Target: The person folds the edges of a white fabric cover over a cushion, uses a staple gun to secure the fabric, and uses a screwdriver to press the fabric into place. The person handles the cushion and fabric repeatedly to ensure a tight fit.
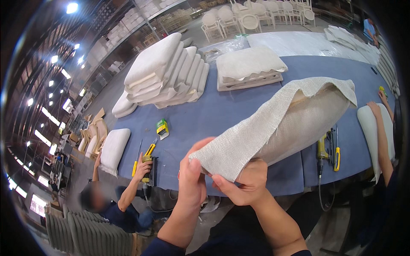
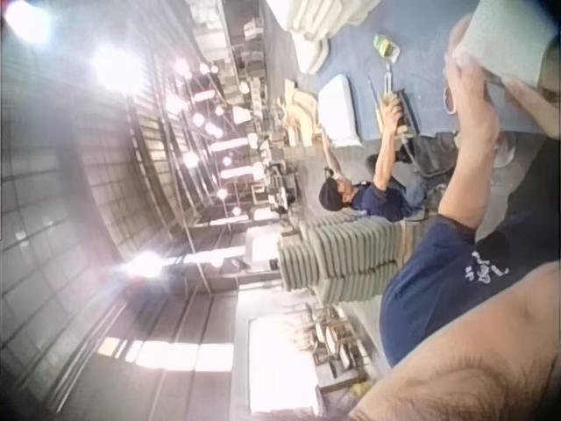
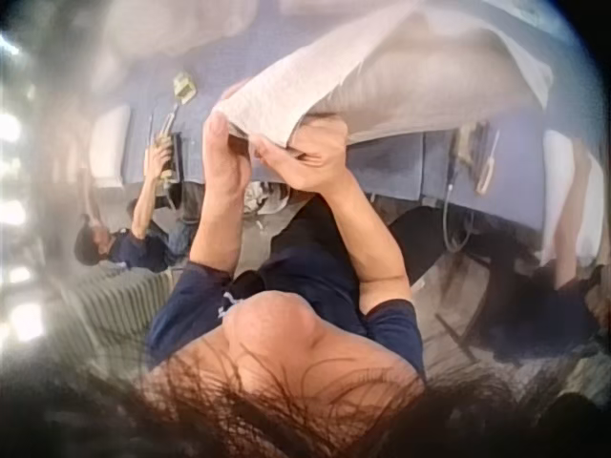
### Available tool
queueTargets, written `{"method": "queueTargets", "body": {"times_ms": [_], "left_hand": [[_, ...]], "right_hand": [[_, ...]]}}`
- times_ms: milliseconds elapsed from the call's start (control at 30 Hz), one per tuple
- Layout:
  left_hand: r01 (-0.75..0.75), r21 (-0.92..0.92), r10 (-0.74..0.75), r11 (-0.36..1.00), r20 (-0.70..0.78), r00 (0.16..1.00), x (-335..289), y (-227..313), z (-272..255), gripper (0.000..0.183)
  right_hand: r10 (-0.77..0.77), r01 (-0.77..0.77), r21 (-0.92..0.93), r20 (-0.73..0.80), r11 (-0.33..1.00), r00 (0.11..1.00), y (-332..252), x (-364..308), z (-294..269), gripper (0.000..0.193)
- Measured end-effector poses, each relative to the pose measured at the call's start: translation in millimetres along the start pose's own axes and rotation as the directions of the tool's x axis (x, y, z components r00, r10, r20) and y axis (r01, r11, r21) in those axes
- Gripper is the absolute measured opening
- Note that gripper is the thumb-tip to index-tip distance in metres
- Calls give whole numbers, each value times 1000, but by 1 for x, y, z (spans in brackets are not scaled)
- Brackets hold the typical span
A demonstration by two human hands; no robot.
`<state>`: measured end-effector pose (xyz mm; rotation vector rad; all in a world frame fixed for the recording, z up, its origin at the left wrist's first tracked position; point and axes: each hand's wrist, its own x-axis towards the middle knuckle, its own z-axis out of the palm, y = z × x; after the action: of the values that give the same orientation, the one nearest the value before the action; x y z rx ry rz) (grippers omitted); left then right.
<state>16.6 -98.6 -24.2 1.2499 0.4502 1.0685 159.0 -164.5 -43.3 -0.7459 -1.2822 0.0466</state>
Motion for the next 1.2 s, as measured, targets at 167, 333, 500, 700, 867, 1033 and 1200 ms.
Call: {"method": "queueTargets", "body": {"times_ms": [167,333,500,700,867,1033,1200], "left_hand": [[-124,101,128,987,-43,991,18,-9,4,78],[-197,131,200,972,-9,980,23,-12,-9,71],[-226,193,212,955,87,973,-5,-4,0,71],[-424,290,329,858,323,887,-33,-7,4,63],[-515,345,355,784,432,829,-51,-6,11,70],[-547,332,370,769,467,803,-54,-9,8,76],[-556,337,409,760,419,811,-46,-10,11,68]], "right_hand": [[48,-47,-24,73,999,996,9,7,1,12],[483,-532,158,268,832,834,-11,-6,-5,25],[569,-764,336,518,551,639,-25,-36,-5,29],[760,-873,429,480,231,437,-80,-57,-25,60],[849,-895,426,418,131,324,-113,-69,-41,62],[888,-876,382,232,294,398,-126,-68,-28,59],[840,-826,366,176,428,513,-110,-77,-26,73]]}}
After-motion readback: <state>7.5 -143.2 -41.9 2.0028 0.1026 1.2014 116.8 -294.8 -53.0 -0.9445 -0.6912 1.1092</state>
